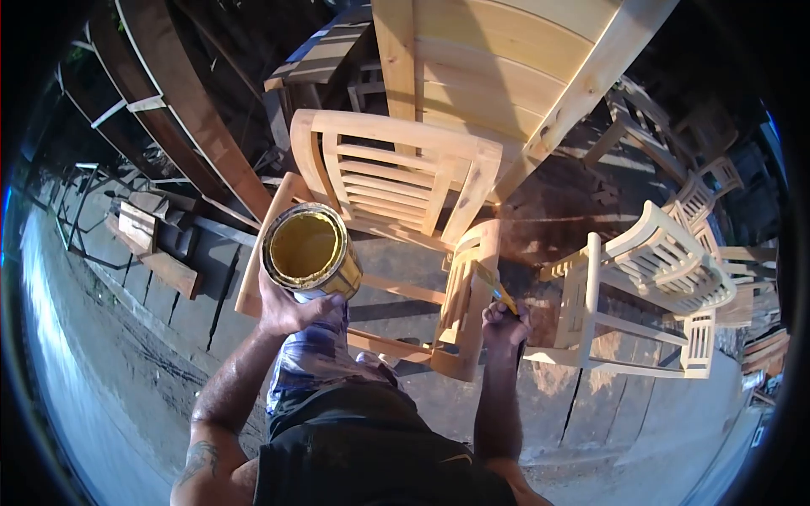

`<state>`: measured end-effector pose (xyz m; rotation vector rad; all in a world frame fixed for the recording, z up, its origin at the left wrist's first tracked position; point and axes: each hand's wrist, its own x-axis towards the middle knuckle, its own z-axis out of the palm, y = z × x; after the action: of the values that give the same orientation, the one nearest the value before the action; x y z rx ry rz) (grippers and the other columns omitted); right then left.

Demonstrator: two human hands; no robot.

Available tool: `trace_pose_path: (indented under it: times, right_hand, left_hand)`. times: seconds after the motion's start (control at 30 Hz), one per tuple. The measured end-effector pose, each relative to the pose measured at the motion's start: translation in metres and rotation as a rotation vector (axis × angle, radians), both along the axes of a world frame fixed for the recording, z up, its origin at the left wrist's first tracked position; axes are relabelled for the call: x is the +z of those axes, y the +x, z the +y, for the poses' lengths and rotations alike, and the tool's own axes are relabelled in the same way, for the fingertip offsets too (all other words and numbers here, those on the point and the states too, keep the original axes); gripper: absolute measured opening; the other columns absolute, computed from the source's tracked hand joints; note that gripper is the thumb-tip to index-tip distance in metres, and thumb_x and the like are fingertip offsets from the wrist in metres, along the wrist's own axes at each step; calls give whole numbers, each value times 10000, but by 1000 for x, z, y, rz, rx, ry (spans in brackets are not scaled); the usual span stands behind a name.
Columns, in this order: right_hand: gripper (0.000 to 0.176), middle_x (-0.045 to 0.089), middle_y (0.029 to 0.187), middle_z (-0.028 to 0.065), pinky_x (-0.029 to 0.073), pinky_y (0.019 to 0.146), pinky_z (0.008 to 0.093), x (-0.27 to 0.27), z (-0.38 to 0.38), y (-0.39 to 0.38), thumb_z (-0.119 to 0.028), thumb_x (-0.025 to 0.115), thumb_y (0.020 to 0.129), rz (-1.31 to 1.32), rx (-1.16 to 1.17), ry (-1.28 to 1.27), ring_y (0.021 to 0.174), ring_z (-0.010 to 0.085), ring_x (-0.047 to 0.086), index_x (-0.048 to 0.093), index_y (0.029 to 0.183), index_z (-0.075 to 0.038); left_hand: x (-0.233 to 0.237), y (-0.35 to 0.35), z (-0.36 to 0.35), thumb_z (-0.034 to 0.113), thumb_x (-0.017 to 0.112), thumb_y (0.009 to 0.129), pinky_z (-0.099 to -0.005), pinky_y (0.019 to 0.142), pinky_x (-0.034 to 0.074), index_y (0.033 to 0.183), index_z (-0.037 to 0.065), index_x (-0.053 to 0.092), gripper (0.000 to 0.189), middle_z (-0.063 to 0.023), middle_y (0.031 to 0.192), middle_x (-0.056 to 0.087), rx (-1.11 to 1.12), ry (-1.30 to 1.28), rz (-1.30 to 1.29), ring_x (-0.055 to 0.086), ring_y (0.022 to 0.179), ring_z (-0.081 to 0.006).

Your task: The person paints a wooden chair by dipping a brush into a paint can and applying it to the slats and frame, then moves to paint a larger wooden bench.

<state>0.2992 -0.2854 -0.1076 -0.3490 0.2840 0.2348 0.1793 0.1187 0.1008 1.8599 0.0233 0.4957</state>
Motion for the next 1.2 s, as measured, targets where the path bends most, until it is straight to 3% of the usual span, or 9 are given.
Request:
trace_pose_path:
  times: [0.23, 0.33, 0.5, 0.63, 0.73, 0.77, 0.8, 1.03, 1.2]
  right_hand:
    - [375, 615, 838, 79, 425, 634, 364, -12, -35, -29, -372, 549, 1045, 0, -97, -17, 667, 205, 510, 692, 956, -36]
    - [342, 646, 816, 98, 451, 636, 361, -22, -62, -46, -353, 545, 1037, -39, -183, -37, 681, 204, 584, 666, 986, -37]
    - [295, 603, 768, 52, 431, 588, 341, 10, -76, -60, -335, 571, 1013, 27, -350, -159, 625, 170, 539, 658, 1006, -53]
    - [278, 596, 764, 44, 429, 575, 332, 23, -84, -49, -329, 560, 1017, 74, -412, -232, 615, 162, 525, 655, 997, -69]
    - [280, 593, 764, 44, 435, 577, 335, 42, -82, -23, -337, 563, 1018, 26, -424, -316, 620, 169, 526, 652, 986, -74]
    - [290, 648, 829, 80, 476, 591, 341, 35, -92, -13, -326, 549, 1043, -118, -352, -293, 656, 192, 581, 669, 1087, -65]
    - [286, 653, 829, 81, 468, 592, 343, 43, -87, 1, -319, 554, 1041, -131, -342, -326, 655, 189, 576, 677, 1091, -66]
    - [265, 682, 851, 67, 469, 627, 336, 128, -8, 123, -279, 554, 1065, -322, -157, -505, 661, 164, 577, 692, 1199, -98]
    - [257, 678, 879, 51, 462, 639, 310, 157, 81, 213, -273, 552, 1083, -468, 16, -638, 676, 137, 568, 687, 1217, -100]
  left_hand:
    - [-19, 44, -31, 213, 997, 635, -443, 1124, 493, 1467, -25, 390, 1057, -189, 1354, 605, -155, -35, -57, 622, 1270, -286]
    - [-40, 63, -45, 257, 1006, 619, -447, 1138, 485, 1487, -29, 376, 1110, -187, 1371, 616, -233, -15, -42, 622, 1287, -298]
    - [-71, 92, -63, 369, 1015, 623, -483, 1133, 509, 1540, -16, 323, 1212, -220, 1424, 602, -282, 102, -5, 617, 1344, -369]
    - [-92, 115, -69, 297, 1014, 647, -476, 1121, 516, 1527, -37, 313, 1173, -219, 1403, 602, -320, 97, 3, 631, 1315, -351]
    - [-123, 133, -70, 311, 1019, 640, -488, 1085, 548, 1523, -41, 324, 1177, -244, 1391, 617, -323, 89, 0, 651, 1293, -391]
    - [-131, 140, -71, 303, 1020, 633, -493, 1076, 556, 1521, -41, 333, 1174, -255, 1382, 624, -322, 75, 5, 654, 1284, -412]
    - [-138, 145, -71, 311, 1018, 638, -493, 1063, 564, 1514, -46, 343, 1162, -262, 1370, 629, -321, 65, -10, 660, 1271, -419]
    - [-191, 182, -67, 335, 997, 680, -483, 993, 602, 1486, -63, 384, 1088, -285, 1331, 643, -299, 49, -95, 696, 1196, -436]
    - [-209, 199, -54, 275, 952, 691, -526, 1079, 538, 1499, -4, 394, 1021, -290, 1395, 602, -291, -87, -97, 627, 1276, -477]
